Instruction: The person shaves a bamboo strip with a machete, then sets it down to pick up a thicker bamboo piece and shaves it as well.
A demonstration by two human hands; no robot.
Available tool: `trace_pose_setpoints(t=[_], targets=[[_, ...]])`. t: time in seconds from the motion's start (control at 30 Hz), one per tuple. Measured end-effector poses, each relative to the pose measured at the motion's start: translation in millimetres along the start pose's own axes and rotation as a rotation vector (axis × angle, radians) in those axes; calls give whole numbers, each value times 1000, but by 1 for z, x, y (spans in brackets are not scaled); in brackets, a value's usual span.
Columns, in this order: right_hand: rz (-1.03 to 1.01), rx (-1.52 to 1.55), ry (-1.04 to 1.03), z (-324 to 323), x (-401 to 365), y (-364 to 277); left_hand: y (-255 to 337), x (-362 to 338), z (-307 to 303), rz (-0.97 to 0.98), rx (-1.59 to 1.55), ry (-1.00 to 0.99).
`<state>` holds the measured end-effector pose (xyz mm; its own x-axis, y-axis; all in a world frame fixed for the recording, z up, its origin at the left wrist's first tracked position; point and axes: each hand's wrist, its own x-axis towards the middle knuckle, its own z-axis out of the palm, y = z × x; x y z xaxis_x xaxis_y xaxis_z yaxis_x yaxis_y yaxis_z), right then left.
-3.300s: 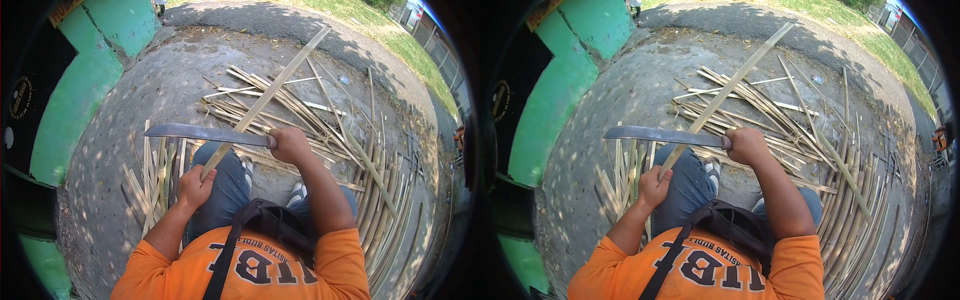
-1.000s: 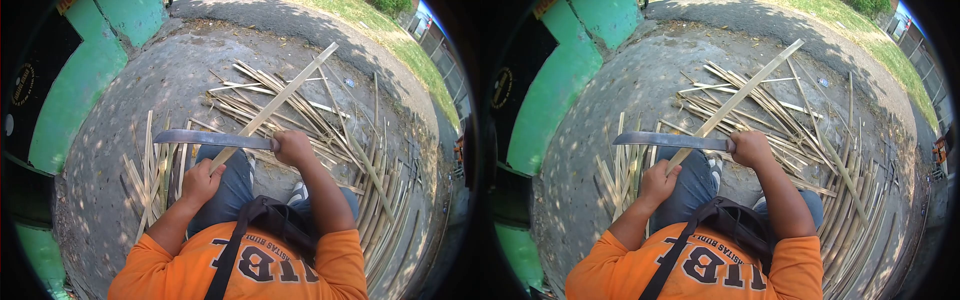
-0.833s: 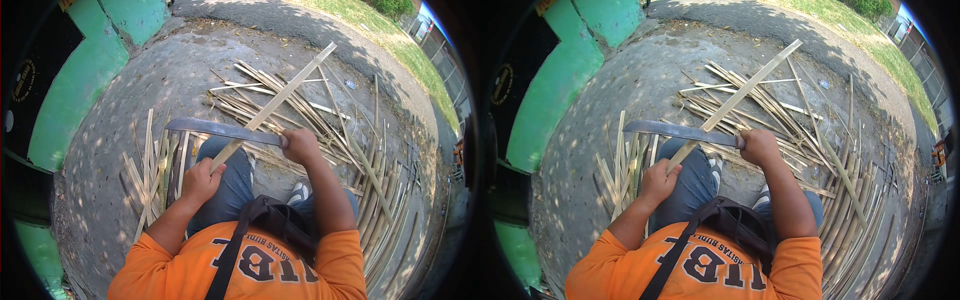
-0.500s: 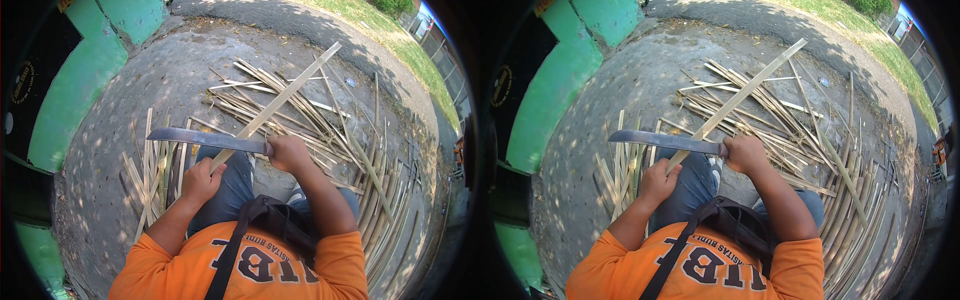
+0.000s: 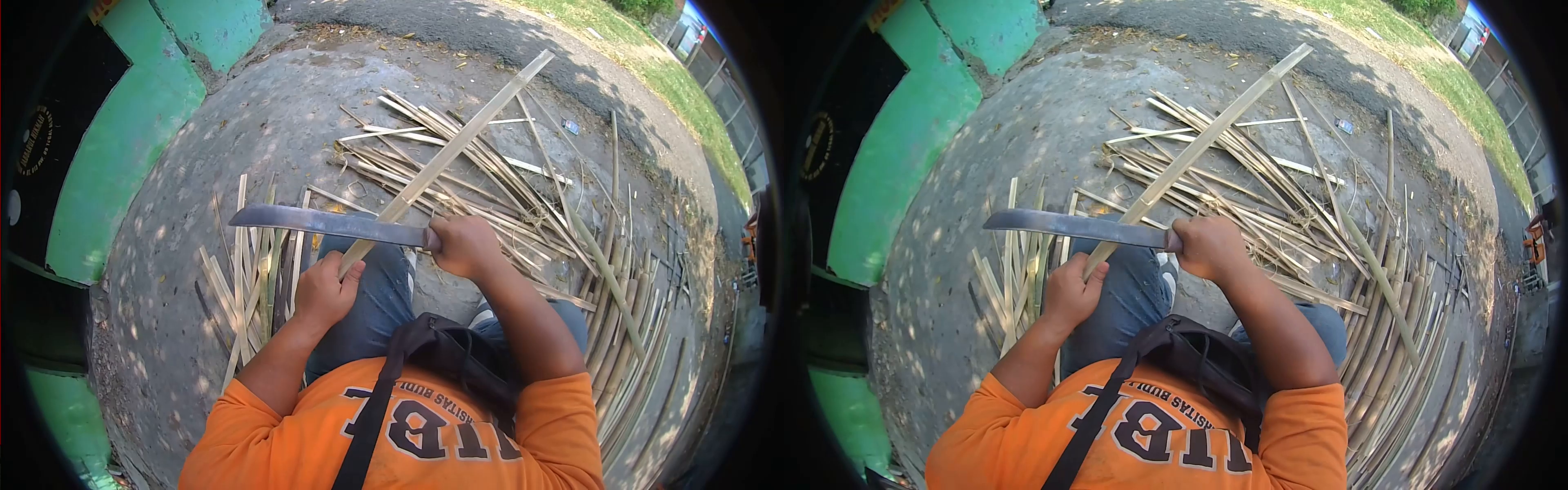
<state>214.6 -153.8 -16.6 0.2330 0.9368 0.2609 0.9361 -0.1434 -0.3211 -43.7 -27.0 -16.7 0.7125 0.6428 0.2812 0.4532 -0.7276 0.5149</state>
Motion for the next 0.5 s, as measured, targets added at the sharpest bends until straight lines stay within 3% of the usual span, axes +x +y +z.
trace_pose_setpoints(t=[0.13, 0.37, 0.5], targets=[[-5, -51, -30, -1, 2, 3, -2, 2, -1, 23, -3, 6], [220, -50, 68, -9, 2, 41, 1, 4, -5, -50, -17, -32], [148, -51, 63, -14, -4, 33, 1, 2, -7, -78, -19, -60]])
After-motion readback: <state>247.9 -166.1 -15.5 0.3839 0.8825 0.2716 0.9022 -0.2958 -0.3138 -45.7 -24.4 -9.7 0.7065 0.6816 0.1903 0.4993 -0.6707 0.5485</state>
